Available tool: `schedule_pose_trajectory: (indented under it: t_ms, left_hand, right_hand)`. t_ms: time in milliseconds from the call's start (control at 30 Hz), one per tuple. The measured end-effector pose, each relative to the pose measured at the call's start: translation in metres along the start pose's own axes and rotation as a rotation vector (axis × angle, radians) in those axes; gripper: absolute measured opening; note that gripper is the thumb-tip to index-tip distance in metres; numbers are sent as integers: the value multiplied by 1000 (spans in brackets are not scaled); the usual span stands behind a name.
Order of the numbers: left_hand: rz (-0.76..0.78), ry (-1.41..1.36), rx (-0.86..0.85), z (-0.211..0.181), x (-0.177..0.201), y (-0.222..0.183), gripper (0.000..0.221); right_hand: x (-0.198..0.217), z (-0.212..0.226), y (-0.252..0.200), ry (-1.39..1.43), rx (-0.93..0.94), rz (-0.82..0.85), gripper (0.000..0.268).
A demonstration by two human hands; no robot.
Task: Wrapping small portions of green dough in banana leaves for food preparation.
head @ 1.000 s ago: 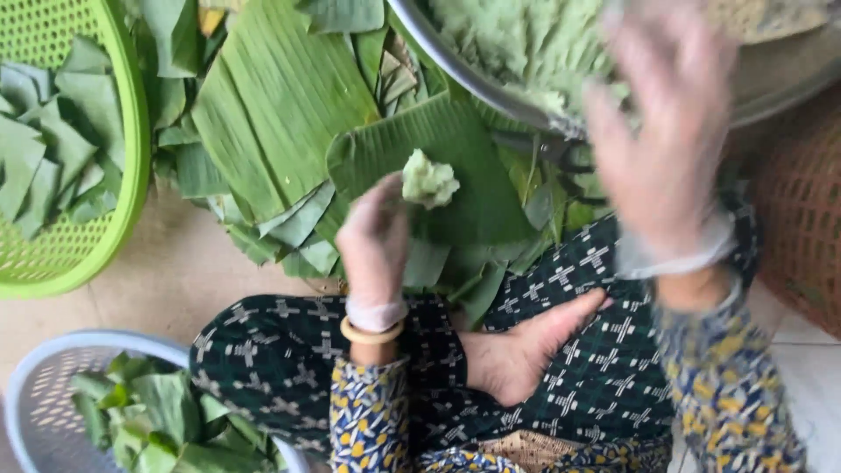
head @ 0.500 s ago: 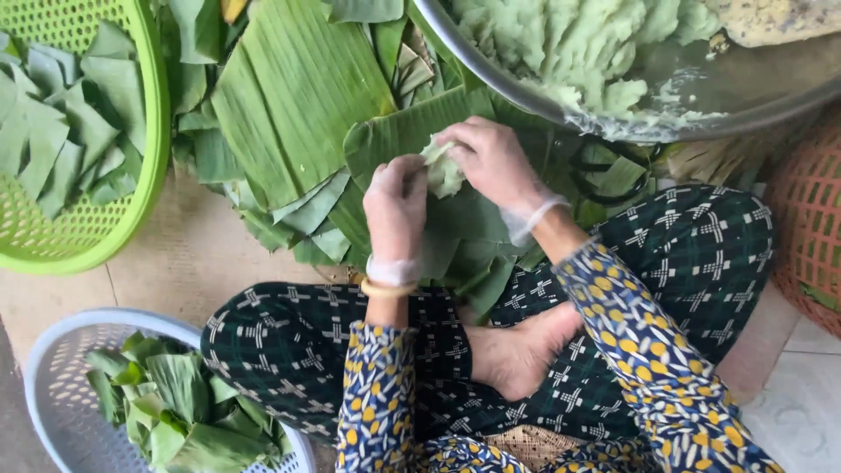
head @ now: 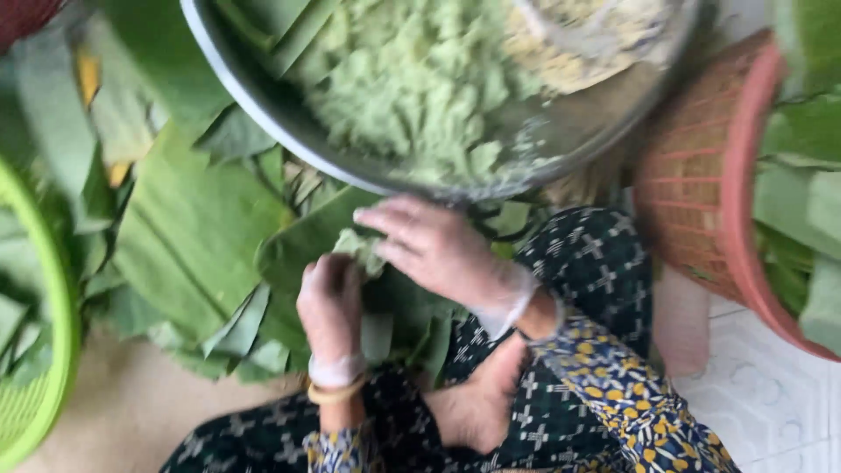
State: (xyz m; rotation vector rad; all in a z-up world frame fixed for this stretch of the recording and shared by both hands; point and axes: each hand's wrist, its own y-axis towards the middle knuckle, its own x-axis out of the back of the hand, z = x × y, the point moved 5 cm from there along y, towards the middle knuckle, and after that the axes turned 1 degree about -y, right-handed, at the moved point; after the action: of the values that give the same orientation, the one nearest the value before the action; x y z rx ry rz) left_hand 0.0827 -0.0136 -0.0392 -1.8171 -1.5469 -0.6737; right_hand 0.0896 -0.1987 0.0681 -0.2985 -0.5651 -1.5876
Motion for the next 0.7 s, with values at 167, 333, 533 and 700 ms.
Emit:
schedule_pose_trajectory:
  t_ms: [167, 333, 533, 700]
  left_hand:
    - [29, -55, 20, -28, 12, 3, 14]
    - [26, -69, 50, -36, 8, 10, 14]
    - [28, -12, 110, -34, -2, 16, 17]
    - [13, 19, 100, -38, -5, 20, 16]
  right_hand:
    - [118, -66, 71, -57, -16, -180, 27]
    - [204, -172, 122, -447, -193, -216, 38]
    - [200, -228, 135, -585, -220, -111, 50]
    - [210, -253, 125, -641, -117, -98, 20]
